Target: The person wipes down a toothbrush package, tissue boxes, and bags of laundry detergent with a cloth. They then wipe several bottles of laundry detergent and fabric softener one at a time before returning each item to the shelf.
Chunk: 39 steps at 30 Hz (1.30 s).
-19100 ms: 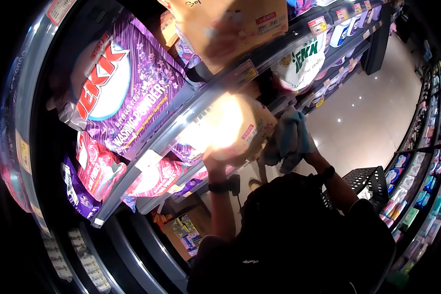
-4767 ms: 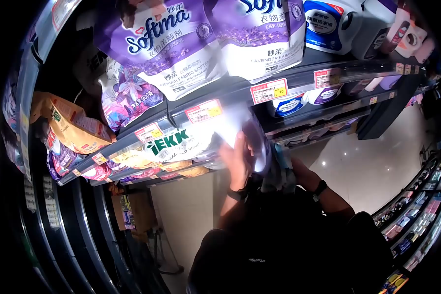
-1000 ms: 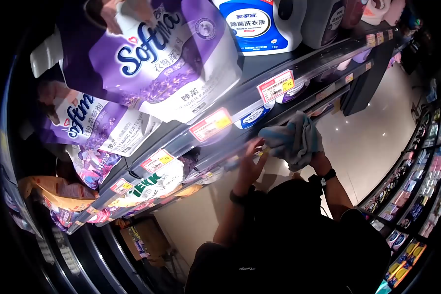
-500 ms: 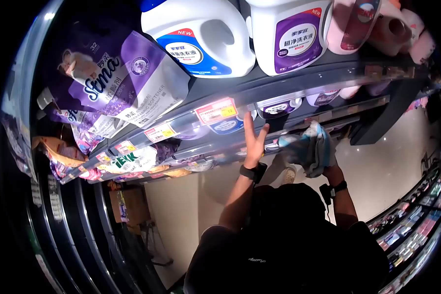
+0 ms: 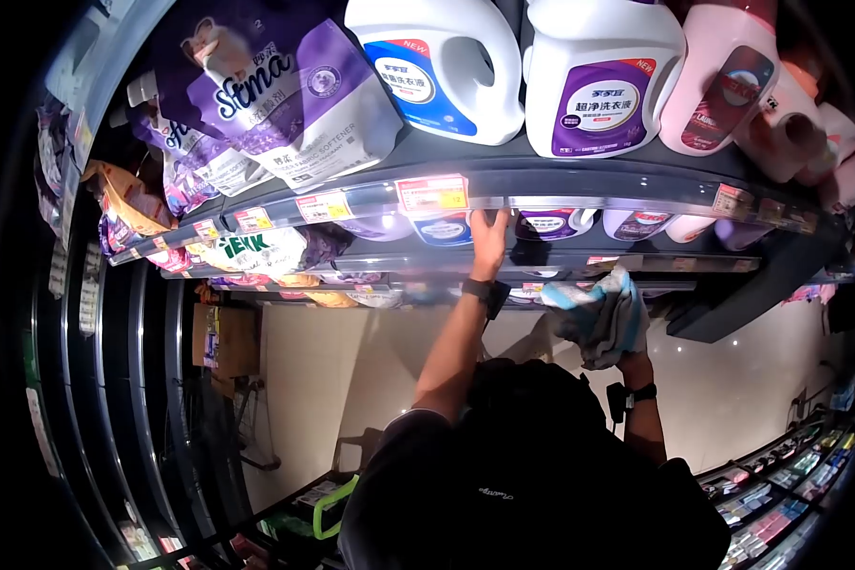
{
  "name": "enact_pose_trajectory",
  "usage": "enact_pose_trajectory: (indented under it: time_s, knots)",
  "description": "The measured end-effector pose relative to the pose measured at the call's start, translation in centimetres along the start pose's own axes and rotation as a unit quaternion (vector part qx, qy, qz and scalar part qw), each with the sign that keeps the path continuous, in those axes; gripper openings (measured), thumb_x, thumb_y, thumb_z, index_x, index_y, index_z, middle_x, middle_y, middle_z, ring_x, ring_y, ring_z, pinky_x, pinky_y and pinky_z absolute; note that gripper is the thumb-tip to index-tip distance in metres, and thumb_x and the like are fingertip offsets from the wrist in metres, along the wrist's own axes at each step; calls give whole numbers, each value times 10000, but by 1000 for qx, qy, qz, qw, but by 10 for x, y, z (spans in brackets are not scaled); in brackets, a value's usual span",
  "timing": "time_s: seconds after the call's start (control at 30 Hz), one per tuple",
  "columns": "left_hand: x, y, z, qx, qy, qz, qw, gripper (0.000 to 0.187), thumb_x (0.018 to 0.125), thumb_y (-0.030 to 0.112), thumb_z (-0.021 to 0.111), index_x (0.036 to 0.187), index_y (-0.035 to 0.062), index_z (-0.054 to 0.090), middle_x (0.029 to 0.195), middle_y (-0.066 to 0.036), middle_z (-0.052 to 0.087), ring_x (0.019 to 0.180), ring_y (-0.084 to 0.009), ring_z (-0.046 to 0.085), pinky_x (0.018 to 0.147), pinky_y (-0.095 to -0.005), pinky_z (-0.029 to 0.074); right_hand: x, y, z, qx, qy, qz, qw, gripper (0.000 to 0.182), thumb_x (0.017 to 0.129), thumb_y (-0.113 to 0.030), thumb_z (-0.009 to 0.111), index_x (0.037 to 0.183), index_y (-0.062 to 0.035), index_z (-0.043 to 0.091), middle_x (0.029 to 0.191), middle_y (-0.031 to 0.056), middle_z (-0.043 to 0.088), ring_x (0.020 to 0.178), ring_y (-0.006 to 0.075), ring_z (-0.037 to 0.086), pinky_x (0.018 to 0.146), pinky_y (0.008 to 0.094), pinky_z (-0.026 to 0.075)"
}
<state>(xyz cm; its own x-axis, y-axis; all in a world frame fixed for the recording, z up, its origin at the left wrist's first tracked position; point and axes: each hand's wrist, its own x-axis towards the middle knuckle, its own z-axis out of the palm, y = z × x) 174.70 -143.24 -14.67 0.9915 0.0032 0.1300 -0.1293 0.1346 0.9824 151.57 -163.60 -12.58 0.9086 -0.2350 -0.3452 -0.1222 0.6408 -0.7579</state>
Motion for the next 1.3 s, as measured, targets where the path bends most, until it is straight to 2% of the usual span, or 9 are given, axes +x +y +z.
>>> enact_pose_trajectory:
  time_s: [0.23, 0.5, 0.63, 0.77, 0.83, 0.9, 1.03, 1.17, 1.3]
  knots:
    - [-22, 33, 1, 28, 34, 39, 998, 156, 856, 116, 630, 845, -33, 585, 735, -35, 584, 664, -113, 514, 618, -277, 430, 24, 45, -47, -54, -50, -35, 997, 417, 998, -287, 342, 1357, -75, 332, 1228, 71, 506, 1095, 172, 504, 952, 294, 415]
    - [-21, 19, 17, -157, 105, 11, 982, 128, 880, 75, 585, 964, -19, 563, 899, -44, 580, 804, -111, 511, 716, -265, 421, 5, 16, 29, 142, -59, 88, 984, 405, 985, -364, 355, 1307, -123, 406, 1216, 62, 516, 1068, 189, 524, 910, 317, 446]
    - [-15, 40, 10, -122, 64, -9, 990, 125, 915, 113, 561, 980, 10, 530, 804, 20, 516, 664, -44, 416, 571, -204, 341, 9, 22, 31, -88, -37, -71, 993, 414, 970, -383, 396, 1289, -121, 427, 1216, 51, 516, 1068, 193, 527, 921, 333, 440]
    - [-16, 56, -11, -91, 27, -68, 993, 145, 950, 153, 512, 1027, 30, 509, 820, 21, 521, 697, -47, 443, 609, -205, 361, -3, 18, 48, 39, -65, -6, 997, 407, 969, -353, 407, 1278, -89, 428, 1199, 57, 521, 1062, 177, 525, 912, 316, 441]
    - [-23, 56, -17, -19, 30, 39, 999, 144, 958, 150, 490, 1030, 26, 507, 833, 9, 532, 717, -60, 465, 638, -217, 377, 19, 38, 25, 17, -63, -38, 997, 404, 968, -349, 421, 1275, -86, 427, 1172, 50, 524, 1026, 166, 530, 880, 317, 454]
    - [-25, 87, -16, -163, 8, -42, 986, 142, 967, 144, 463, 994, 15, 517, 825, -17, 545, 724, -86, 492, 661, -239, 395, 20, 33, 36, -140, -48, -105, 983, 383, 970, -334, 433, 1263, -88, 434, 1119, 30, 527, 974, 143, 525, 838, 314, 464]
    - [-44, 137, -39, -217, -58, -144, 964, 239, 960, 219, 487, 821, 29, 527, 705, -32, 520, 673, -119, 508, 642, -269, 410, 10, 36, 38, 57, -26, 13, 998, 477, 979, -326, 406, 1390, -107, 301, 1284, 53, 463, 1127, 170, 485, 909, 311, 446]
    - [-61, 143, -64, -293, -80, -250, 919, 194, 919, 185, 506, 822, 17, 498, 684, -50, 493, 617, -146, 491, 575, -275, 410, 27, 57, 29, 6, -24, 30, 999, 533, 979, -338, 383, 1423, -85, 233, 1343, 69, 429, 1156, 190, 477, 973, 306, 405]
    - [-82, 132, -80, -297, -90, -279, 909, 119, 783, 94, 510, 837, -11, 494, 653, -54, 488, 553, -154, 461, 530, -282, 387, 73, 131, 40, 167, -329, 52, 928, 505, 985, -333, 362, 1408, -76, 260, 1326, 82, 446, 1133, 194, 495, 971, 314, 404]
